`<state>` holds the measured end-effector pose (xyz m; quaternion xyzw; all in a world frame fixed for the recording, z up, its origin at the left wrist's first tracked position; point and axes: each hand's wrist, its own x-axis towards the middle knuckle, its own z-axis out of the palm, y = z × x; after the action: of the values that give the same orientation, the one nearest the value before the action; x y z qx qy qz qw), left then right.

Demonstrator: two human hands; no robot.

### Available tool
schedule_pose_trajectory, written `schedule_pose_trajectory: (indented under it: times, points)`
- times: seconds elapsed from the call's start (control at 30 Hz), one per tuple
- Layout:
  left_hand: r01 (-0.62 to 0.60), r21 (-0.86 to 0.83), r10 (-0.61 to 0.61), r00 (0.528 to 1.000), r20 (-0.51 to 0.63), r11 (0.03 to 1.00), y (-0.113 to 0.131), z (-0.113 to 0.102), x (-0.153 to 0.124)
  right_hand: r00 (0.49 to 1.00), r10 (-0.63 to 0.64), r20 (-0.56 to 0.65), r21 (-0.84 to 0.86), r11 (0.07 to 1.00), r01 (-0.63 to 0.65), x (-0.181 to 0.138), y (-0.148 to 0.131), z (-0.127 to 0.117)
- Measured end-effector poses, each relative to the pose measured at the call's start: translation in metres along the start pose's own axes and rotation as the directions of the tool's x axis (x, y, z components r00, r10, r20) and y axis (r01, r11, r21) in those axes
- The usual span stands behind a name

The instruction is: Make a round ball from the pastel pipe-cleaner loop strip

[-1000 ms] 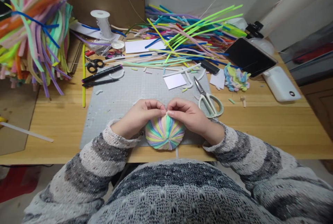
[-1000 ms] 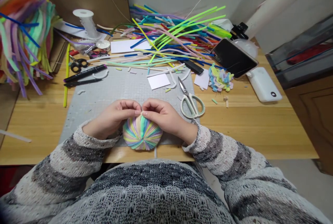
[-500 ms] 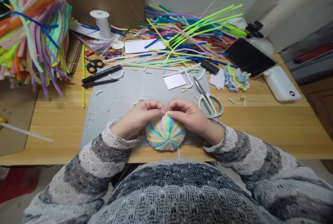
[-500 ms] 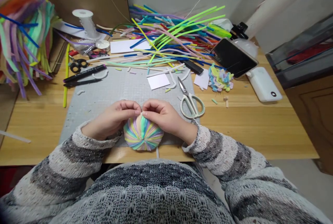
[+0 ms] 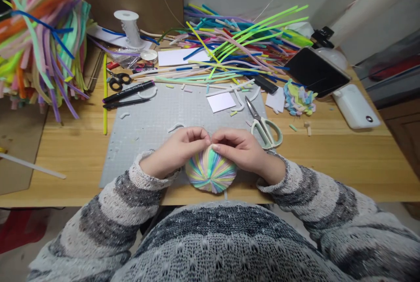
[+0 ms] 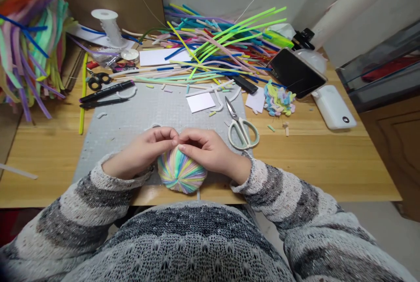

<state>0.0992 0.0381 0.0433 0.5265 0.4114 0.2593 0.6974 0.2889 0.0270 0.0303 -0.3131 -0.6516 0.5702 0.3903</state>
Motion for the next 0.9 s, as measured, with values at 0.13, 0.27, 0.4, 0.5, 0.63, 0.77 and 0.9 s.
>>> schedule_pose_trajectory:
  times: [0.13, 0.27, 0.4, 0.5, 0.63, 0.77, 0.9]
  points:
    - [-0.285, 0.354, 0.318, 0.947, -0.038, 0.891, 0.003, 0.002, -0.003, 0.994, 0.084, -0.064, 0.078, 0.994, -0.079, 0.002, -0.001, 0.001]
    - [-0.509, 0.59, 0.593, 0.803, 0.063, 0.626, 0.002, 0.003, -0.004, 0.95, 0.309, -0.031, 0.304, 0.909, -0.286, 0.005, -0.001, 0.002]
    - [-0.529, 0.595, 0.591, 0.799, 0.11, 0.605, 0.002, 0.001, -0.003, 0.874, 0.477, 0.096, 0.522, 0.723, -0.452, 0.006, 0.001, -0.001]
    - [-0.484, 0.482, 0.491, 0.863, 0.121, 0.731, 0.006, -0.004, -0.004, 0.842, 0.502, 0.199, 0.575, 0.635, -0.515, 0.007, 0.002, -0.005]
    - [-0.48, 0.392, 0.448, 0.876, 0.177, 0.785, 0.012, -0.01, -0.003, 0.816, 0.484, 0.316, 0.588, 0.575, -0.569, 0.007, 0.006, -0.007]
    - [-0.571, 0.356, 0.506, 0.821, 0.265, 0.74, 0.012, -0.013, -0.001, 0.811, 0.43, 0.398, 0.58, 0.567, -0.585, 0.005, 0.011, -0.006]
    - [-0.594, 0.352, 0.514, 0.803, 0.301, 0.723, 0.009, -0.012, -0.001, 0.793, 0.358, 0.494, 0.619, 0.496, -0.609, 0.005, 0.014, -0.004]
